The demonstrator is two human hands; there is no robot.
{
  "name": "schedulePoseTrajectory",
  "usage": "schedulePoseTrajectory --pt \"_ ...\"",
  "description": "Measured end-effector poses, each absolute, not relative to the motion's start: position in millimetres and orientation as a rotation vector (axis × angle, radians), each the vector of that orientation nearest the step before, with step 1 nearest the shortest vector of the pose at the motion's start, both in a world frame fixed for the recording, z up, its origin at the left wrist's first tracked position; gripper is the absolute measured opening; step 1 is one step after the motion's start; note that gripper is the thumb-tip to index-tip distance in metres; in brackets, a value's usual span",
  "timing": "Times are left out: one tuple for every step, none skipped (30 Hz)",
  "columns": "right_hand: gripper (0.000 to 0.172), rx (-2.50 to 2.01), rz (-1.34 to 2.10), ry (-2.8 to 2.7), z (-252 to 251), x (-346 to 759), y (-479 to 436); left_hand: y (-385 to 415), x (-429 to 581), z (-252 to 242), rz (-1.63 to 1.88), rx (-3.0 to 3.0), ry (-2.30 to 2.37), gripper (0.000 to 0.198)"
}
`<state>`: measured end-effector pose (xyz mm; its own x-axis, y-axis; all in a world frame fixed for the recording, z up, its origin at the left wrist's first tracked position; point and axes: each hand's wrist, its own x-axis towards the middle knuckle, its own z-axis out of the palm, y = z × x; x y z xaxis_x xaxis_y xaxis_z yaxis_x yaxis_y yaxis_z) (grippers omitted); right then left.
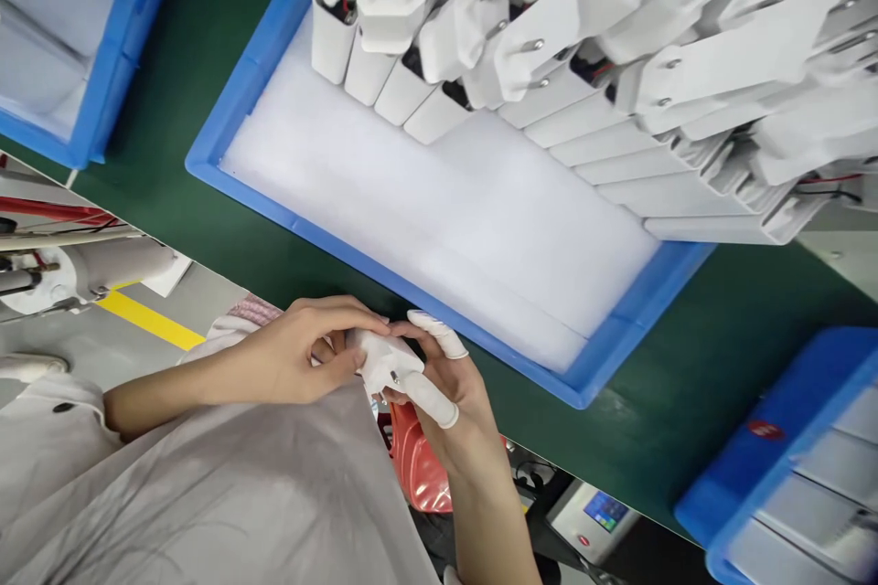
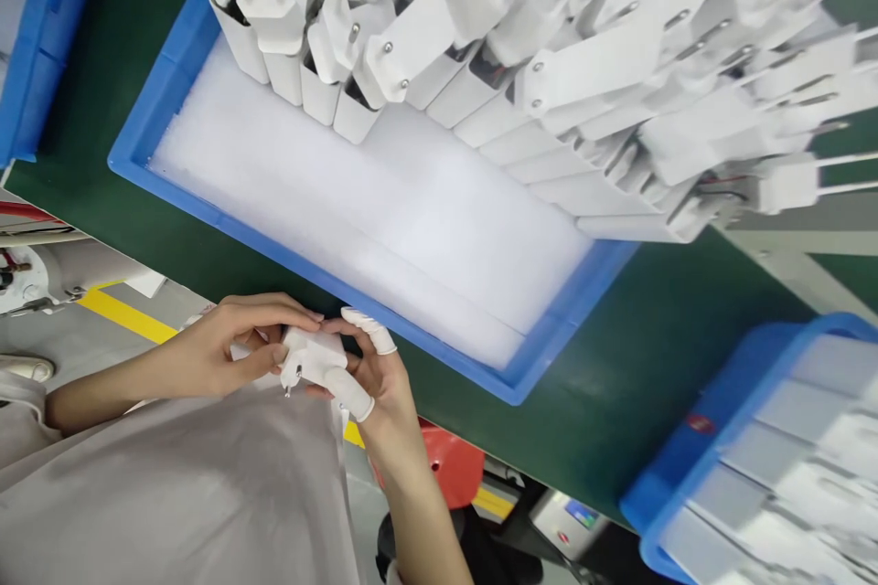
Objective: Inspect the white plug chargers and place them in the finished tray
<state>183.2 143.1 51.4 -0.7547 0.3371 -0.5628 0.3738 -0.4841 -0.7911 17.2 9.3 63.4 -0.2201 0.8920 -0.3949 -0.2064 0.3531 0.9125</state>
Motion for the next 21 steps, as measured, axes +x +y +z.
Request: schedulePoseTrajectory --pt "0.046 1.087 -2.442 1.578 51 183 144 9 17 63 1.164 0.658 1.432 0.031" --pt "0.048 1.080 -2.428 1.575 51 183 145 8 17 63 1.168 0.649 1.426 0.030" --pt "0.051 1.073 -2.415 1.574 50 182 146 8 17 62 1.177 0.641 1.415 0.029" --pt "0.053 1.058 -2.409 1.574 49 182 148 8 17 62 1.189 0.631 1.398 0.028" --pt "0.054 1.039 -2.410 1.578 48 182 150 7 16 61 1.202 0.622 1.378 0.028" --pt "0.053 1.019 -2.410 1.580 47 182 152 7 16 61 1.210 0.612 1.359 0.028" --pt "0.053 0.997 -2.410 1.577 46 183 154 7 16 60 1.212 0.604 1.345 0.028" --pt "0.052 0.974 -2.414 1.567 46 183 156 6 16 60 1.212 0.598 1.341 0.028" --pt "0.052 0.951 -2.420 1.551 46 184 157 6 17 60 1.211 0.598 1.341 0.027" --pt "0.053 0.936 -2.428 1.538 46 185 158 7 18 59 1.207 0.602 1.342 0.027" --pt "0.053 0.936 -2.432 1.530 47 186 158 7 19 59 1.204 0.605 1.342 0.026" --pt "0.053 0.943 -2.435 1.533 48 187 158 8 20 59 1.205 0.606 1.342 0.026" --pt "0.051 0.959 -2.437 1.552 49 188 157 9 21 59 1.211 0.607 1.344 0.026" --pt "0.048 0.984 -2.431 1.580 50 189 155 10 22 58 1.221 0.608 1.349 0.026" --pt "0.045 1.007 -2.423 1.611 50 189 153 11 23 58 1.237 0.613 1.352 0.026" --pt "0.043 1.030 -2.417 1.643 51 190 150 11 23 57 1.256 0.620 1.355 0.025" --pt "0.043 1.051 -2.414 1.677 50 189 148 11 22 56 1.268 0.627 1.359 0.025" --pt "0.042 1.066 -2.418 1.717 49 188 145 11 21 55 1.267 0.633 1.361 0.025" --pt "0.042 1.078 -2.427 1.759 48 187 142 11 19 53 1.259 0.640 1.357 0.026" --pt "0.042 1.088 -2.442 1.792 47 185 139 10 17 52 1.241 0.644 1.343 0.028" --pt "0.042 1.100 -2.467 1.812 46 183 137 10 14 51 1.221 0.645 1.322 0.030"
